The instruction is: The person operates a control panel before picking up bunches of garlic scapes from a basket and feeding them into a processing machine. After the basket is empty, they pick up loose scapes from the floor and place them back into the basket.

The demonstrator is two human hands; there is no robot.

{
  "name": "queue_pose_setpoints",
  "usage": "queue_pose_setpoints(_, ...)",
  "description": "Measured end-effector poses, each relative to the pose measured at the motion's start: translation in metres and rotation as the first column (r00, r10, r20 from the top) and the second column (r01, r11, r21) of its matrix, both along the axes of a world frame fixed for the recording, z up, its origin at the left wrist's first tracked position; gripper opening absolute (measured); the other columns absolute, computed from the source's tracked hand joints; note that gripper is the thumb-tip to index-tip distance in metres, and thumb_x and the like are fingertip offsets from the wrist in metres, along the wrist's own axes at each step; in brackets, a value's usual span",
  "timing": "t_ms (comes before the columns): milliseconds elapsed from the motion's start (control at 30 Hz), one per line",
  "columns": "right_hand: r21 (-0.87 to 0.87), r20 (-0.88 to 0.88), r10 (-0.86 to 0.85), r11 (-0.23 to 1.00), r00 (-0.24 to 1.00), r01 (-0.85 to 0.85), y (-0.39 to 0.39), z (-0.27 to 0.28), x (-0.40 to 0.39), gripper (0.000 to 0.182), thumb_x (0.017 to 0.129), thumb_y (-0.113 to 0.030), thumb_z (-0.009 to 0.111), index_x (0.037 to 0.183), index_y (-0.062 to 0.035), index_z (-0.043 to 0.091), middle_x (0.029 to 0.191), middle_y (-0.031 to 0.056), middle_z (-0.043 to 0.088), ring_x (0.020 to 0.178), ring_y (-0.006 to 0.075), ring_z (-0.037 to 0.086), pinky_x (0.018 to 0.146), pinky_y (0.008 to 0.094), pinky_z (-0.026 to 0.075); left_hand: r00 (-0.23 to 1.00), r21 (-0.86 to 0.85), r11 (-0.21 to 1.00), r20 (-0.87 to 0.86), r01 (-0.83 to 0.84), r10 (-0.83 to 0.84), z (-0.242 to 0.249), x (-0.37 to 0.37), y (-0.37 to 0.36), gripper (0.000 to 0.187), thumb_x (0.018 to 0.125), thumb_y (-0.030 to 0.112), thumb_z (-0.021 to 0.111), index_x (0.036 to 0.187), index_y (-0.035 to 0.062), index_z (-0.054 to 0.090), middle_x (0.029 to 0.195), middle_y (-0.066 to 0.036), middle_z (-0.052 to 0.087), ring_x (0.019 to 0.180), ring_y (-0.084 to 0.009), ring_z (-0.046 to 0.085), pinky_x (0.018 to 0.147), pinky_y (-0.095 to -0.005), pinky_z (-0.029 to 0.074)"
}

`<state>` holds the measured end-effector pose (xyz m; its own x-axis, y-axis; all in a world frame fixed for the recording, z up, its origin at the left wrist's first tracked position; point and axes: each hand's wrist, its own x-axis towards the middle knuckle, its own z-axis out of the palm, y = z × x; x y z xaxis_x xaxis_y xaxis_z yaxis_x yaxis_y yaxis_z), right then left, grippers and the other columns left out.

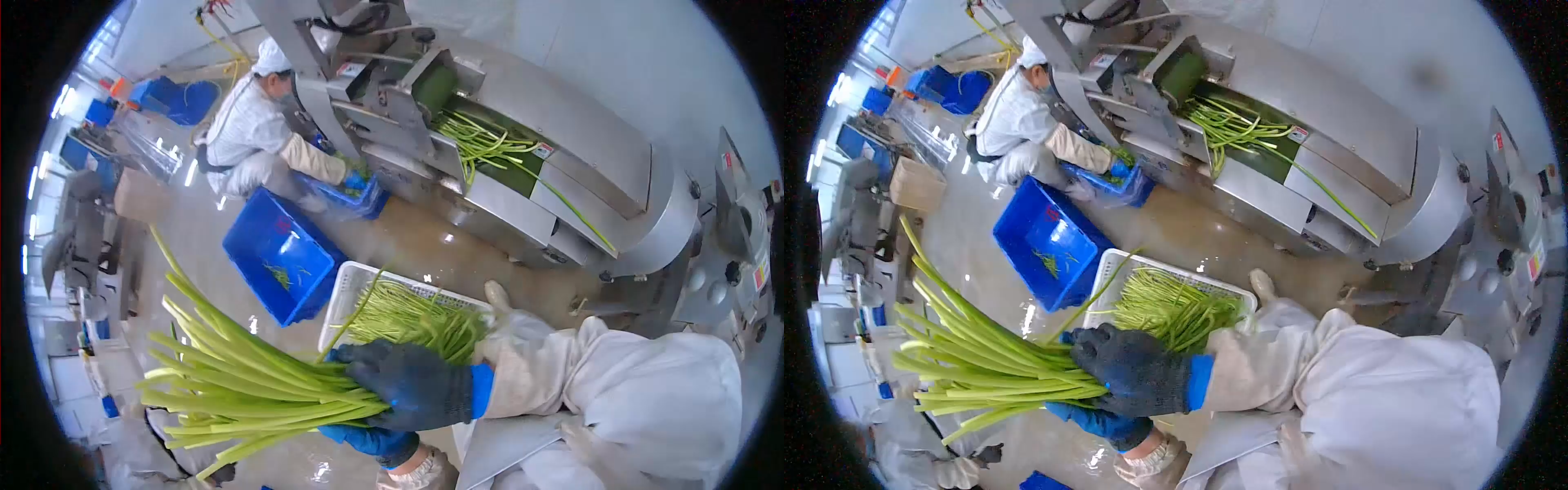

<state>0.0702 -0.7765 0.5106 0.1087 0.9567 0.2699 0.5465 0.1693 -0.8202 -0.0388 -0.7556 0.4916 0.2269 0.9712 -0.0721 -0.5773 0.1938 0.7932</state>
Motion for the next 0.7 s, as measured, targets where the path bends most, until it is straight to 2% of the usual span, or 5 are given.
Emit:
queue_pose_setpoints(300, 0.352, 0.225, -0.36, 0.896, 0.905, 0.269, -0.052, 0.146, 0.108, 0.042, 0.078, -0.039, 0.055, 0.085, 0.0027, 0.053, 0.095, 0.0216, 0.052, 0.076, 0.0306, 0.055, 0.06, 0.0406, 0.048, 0.98, 0.154, 0.971, 0.046, 0.184, -0.193, 0.093, 0.104, -0.026, 0.069, 0.09, 0.054, 0.037, 0.139, 0.0065, 0.023, 0.141, -0.013, 0.028, 0.125, -0.0283, 0.034, 0.104, -0.0451, 0.028)
queue_pose_setpoints(367, 0.14, 0.309, -0.303, 0.952, 0.901, 0.272, -0.071, 0.172, 0.143, 0.049, 0.068, -0.027, 0.067, 0.104, 0.0039, 0.053, 0.112, 0.0233, 0.051, 0.094, 0.0337, 0.055, 0.077, 0.0398, 0.048, 0.955, 0.143, 0.952, 0.087, 0.27, -0.284, 0.1, 0.14, -0.032, 0.068, 0.09, 0.054, 0.038, 0.139, 0.0077, 0.024, 0.141, -0.013, 0.028, 0.124, -0.0281, 0.035, 0.103, -0.0458, 0.03)
queue_pose_setpoints(467, 0.095, 0.179, -0.353, 0.935, 0.918, 0.341, -0.09, 0.168, 0.195, 0.05, 0.068, -0.024, 0.07, 0.108, 0.0004, 0.053, 0.105, 0.0201, 0.055, 0.092, 0.0336, 0.057, 0.078, 0.0398, 0.048, 0.883, 0.085, 0.898, 0.166, 0.431, -0.439, 0.094, 0.205, -0.049, 0.067, 0.09, 0.053, 0.039, 0.139, 0.0096, 0.024, 0.14, -0.012, 0.028, 0.123, -0.0278, 0.036, 0.101, -0.0467, 0.032)
queue_pose_setpoints(567, -0.053, 0.069, -0.37, 0.926, 0.926, 0.374, -0.108, 0.155, 0.254, 0.052, 0.067, -0.021, 0.071, 0.113, -0.0035, 0.053, 0.097, 0.0168, 0.061, 0.086, 0.0312, 0.061, 0.077, 0.0388, 0.048, 0.627, 0.01, 0.794, 0.607, 0.608, -0.488, 0.066, 0.303, -0.077, 0.06, 0.091, 0.049, 0.041, 0.133, 0.0072, 0.033, 0.133, -0.013, 0.037, 0.119, -0.0245, 0.042, 0.1, -0.0412, 0.035)
queue_pose_setpoints(700, -0.545, 0.307, -0.306, 0.72, 0.901, 0.43, -0.13, 0.104, 0.345, 0.053, 0.065, -0.021, 0.07, 0.113, -0.0039, 0.054, 0.094, 0.0158, 0.064, 0.086, 0.0271, 0.062, 0.074, 0.0352, 0.048, 0.665, -0.28, 0.64, 0.554, 0.716, -0.501, 0.038, 0.363, -0.108, 0.068, 0.088, 0.059, 0.037, 0.133, 0.0079, 0.036, 0.128, -0.012, 0.045, 0.114, -0.0264, 0.046, 0.097, -0.041, 0.039)
